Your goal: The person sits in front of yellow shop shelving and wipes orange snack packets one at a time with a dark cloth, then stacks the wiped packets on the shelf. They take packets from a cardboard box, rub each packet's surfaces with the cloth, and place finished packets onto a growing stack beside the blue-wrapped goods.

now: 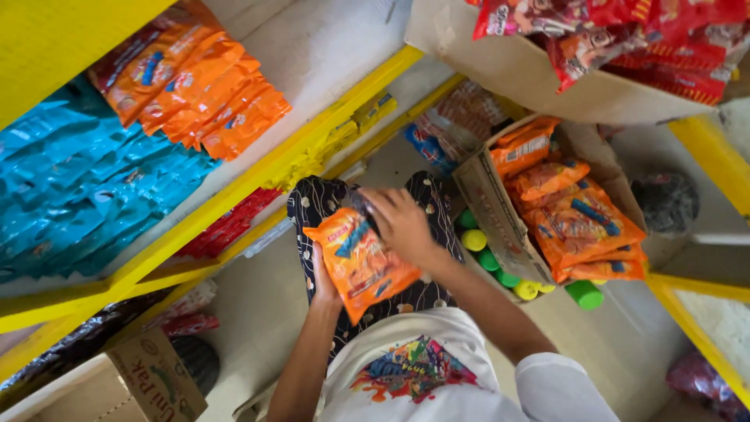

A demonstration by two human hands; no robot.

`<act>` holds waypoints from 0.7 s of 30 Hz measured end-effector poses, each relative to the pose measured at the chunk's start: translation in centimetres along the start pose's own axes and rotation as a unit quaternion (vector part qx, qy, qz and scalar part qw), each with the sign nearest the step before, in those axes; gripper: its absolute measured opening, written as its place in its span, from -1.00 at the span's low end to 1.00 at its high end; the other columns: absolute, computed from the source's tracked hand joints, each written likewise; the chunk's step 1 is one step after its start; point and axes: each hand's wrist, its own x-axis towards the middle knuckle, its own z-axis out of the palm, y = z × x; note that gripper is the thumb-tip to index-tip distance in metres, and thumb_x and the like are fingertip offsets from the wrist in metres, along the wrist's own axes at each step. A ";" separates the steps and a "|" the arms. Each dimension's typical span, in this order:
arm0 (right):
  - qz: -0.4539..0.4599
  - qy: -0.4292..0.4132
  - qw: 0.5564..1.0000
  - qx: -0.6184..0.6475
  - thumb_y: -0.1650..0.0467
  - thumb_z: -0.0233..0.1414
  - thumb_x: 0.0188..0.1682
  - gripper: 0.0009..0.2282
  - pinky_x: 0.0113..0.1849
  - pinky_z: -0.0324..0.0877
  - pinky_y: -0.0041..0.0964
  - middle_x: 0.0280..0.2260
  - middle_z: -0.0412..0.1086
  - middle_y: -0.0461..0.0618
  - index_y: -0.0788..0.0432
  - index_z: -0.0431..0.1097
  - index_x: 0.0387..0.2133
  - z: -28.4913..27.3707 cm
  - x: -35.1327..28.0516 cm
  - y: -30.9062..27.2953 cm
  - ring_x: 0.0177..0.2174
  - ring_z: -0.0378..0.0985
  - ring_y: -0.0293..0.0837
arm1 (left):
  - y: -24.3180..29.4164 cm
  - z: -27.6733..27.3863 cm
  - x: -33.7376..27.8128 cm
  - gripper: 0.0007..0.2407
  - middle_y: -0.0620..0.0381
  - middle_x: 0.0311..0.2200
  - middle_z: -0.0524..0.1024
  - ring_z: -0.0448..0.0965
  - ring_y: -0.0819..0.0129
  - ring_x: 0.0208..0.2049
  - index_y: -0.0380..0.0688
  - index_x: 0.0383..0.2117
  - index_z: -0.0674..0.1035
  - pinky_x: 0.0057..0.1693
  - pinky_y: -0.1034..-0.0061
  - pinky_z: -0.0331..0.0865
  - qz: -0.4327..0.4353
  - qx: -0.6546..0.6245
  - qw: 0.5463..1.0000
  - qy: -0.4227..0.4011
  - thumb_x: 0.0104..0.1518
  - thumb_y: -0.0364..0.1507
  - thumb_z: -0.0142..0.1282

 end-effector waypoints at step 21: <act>-0.316 -0.139 0.890 -0.299 0.32 -0.03 0.06 -0.65 -0.44 0.31 -0.36 -0.25 0.46 0.14 0.25 0.41 0.05 -26.2 7.7 -20.2 -0.29 0.46 -0.08 | -0.9 0.7 -2.5 -0.07 -0.11 0.32 0.30 0.31 -0.04 0.32 -0.17 0.32 0.31 0.39 0.02 0.16 -0.205 -0.107 0.972 -0.035 -0.02 0.37 -0.25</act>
